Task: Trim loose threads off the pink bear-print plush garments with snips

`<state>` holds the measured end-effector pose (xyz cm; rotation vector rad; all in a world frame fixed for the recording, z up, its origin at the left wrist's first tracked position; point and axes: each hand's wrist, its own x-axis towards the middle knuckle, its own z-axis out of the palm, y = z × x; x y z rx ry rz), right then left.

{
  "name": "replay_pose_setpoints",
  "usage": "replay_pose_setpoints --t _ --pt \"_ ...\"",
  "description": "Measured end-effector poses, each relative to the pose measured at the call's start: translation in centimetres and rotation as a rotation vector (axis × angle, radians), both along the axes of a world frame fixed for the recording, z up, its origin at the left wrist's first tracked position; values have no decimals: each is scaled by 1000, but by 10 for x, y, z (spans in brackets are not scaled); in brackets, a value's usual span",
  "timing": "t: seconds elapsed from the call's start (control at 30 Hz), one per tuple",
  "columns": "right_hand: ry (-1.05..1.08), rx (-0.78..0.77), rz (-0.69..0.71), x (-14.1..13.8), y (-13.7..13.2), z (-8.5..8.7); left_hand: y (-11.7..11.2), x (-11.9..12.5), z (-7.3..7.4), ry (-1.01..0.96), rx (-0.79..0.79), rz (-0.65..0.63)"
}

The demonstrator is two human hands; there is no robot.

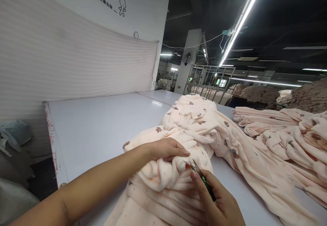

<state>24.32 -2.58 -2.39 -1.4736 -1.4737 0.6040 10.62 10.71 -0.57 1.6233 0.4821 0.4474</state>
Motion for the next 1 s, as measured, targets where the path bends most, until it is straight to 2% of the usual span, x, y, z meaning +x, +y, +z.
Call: replay_pose_setpoints --t 0.13,0.3,0.47,0.53,0.63,0.73,0.83,0.87,0.93,1.0 --pt "-273 -71 -87 7 6 -10 -1 0 -1 3 1 6" --pt "-561 65 -267 -5 5 -14 -3 1 -1 24 25 8" --pt "-715 106 -318 -14 1 -14 -2 2 -3 60 76 21" --pt "-671 53 -294 -14 1 -12 -3 1 -3 81 118 27" --pt "-394 -11 -247 -6 -2 -6 -6 -3 5 130 225 1" --pt "-182 19 -323 14 -9 6 -15 -4 27 150 423 33" --pt "-156 33 -472 34 -17 15 -27 3 56 95 639 165" --pt "-155 37 -508 38 -19 17 -31 8 63 86 700 140" --pt "-162 59 -538 42 -22 19 -38 21 70 135 811 -10" --pt "-180 103 -512 42 -23 19 -43 34 66 288 947 -116"
